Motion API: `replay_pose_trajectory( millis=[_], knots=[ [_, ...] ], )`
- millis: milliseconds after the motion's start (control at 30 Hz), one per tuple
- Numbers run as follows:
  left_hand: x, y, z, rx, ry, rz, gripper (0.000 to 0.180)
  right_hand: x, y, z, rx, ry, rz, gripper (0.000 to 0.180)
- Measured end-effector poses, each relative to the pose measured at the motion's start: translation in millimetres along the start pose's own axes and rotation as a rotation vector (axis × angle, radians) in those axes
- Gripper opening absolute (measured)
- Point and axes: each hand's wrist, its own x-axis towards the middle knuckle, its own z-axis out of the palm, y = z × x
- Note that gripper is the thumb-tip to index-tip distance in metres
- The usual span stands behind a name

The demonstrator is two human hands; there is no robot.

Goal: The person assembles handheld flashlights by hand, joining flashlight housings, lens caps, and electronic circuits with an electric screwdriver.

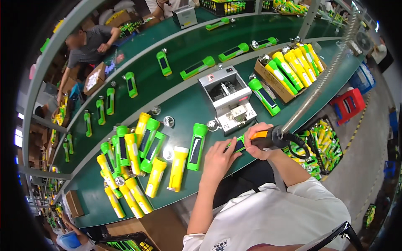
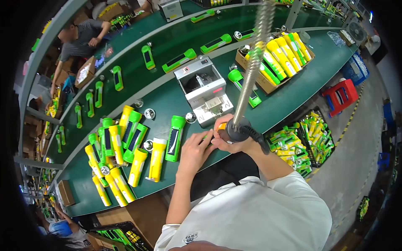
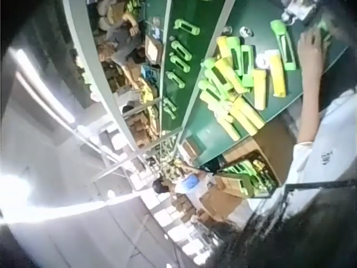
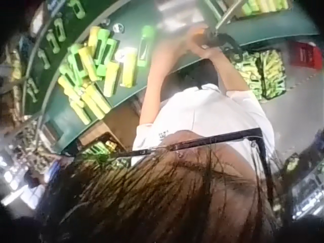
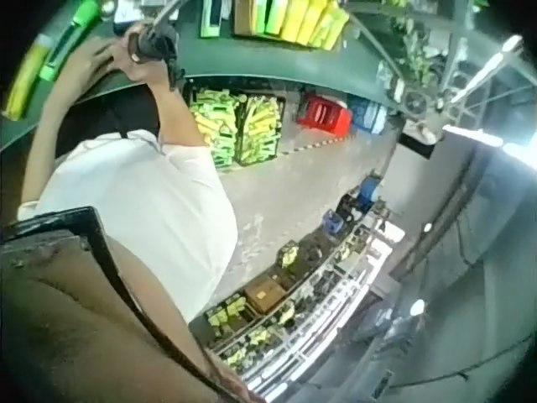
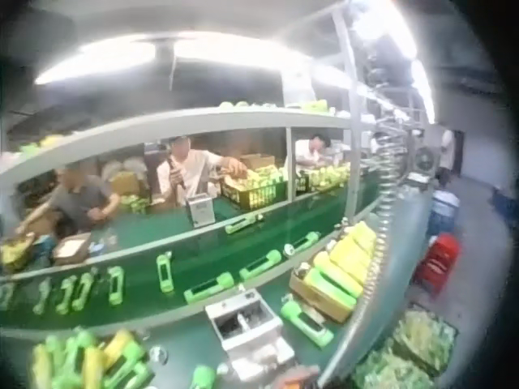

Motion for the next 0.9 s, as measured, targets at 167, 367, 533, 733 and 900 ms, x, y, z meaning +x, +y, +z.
replay_pose_trajectory(
  millis=[167, 367, 533, 733, 900],
  knots=[
    [2, 0, 3, -0.004, 0.008, -0.001, 0.049, -3, 11, -7, -0.445, -0.031, -0.075, 0.045],
    [3, -4, 0, 0.025, 0.015, 0.011, 0.052, 21, -3, 22, 0.152, 0.334, -0.039, 0.037],
    [-4, 5, -27, 0.076, -0.065, 0.038, 0.054, 31, -43, -1, 0.380, 0.254, -0.197, 0.034],
    [7, -15, -149, 0.136, 0.023, -0.153, 0.053, 28, -54, -40, 0.387, 0.384, -0.244, 0.047],
    [117, -126, -156, 0.227, -0.032, -0.117, 0.047, 25, -41, -55, 0.364, 0.459, -0.227, 0.053]
  ],
)
